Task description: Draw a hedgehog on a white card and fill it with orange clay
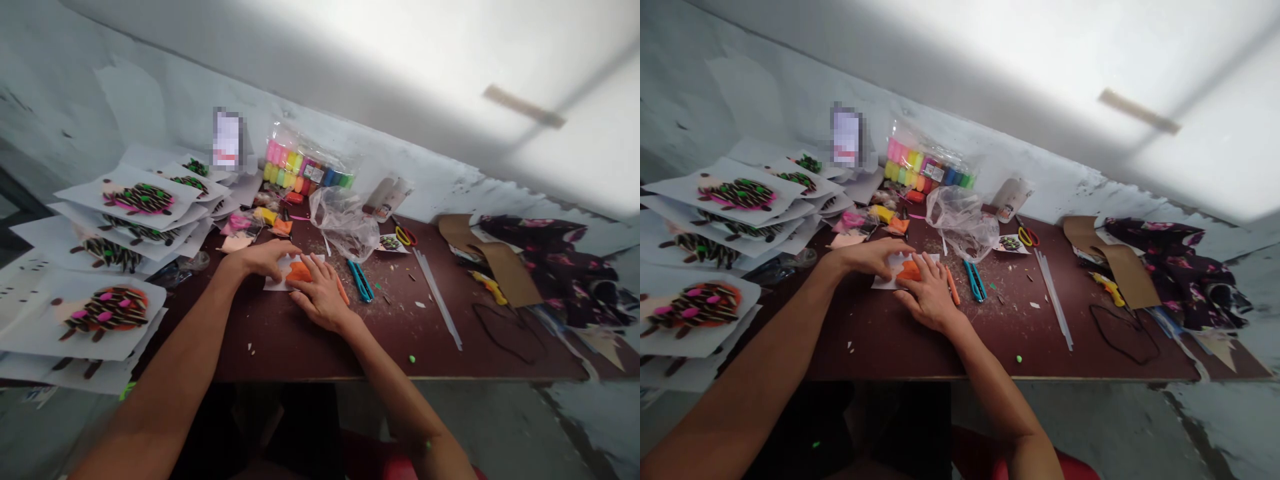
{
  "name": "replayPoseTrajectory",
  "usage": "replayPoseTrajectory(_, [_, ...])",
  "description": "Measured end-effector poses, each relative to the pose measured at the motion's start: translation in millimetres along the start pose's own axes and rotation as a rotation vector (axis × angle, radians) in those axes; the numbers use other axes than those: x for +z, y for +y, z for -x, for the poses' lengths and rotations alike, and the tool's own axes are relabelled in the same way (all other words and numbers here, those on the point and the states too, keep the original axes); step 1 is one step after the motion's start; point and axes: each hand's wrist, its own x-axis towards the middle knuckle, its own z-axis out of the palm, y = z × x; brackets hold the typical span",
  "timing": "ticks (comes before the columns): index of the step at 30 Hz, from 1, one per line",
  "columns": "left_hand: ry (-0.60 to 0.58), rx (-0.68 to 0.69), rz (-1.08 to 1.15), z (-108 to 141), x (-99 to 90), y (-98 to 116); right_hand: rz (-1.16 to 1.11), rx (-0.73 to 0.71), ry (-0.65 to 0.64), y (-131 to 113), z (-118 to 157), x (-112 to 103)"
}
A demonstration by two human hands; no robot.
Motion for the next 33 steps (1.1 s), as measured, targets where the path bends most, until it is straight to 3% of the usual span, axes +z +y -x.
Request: replayPoseTrajectory(33, [0.003,0.019,0.012,1.8,-1.3,2.0,0.118,-0.019,0.062,-0.4,2.2,4.3])
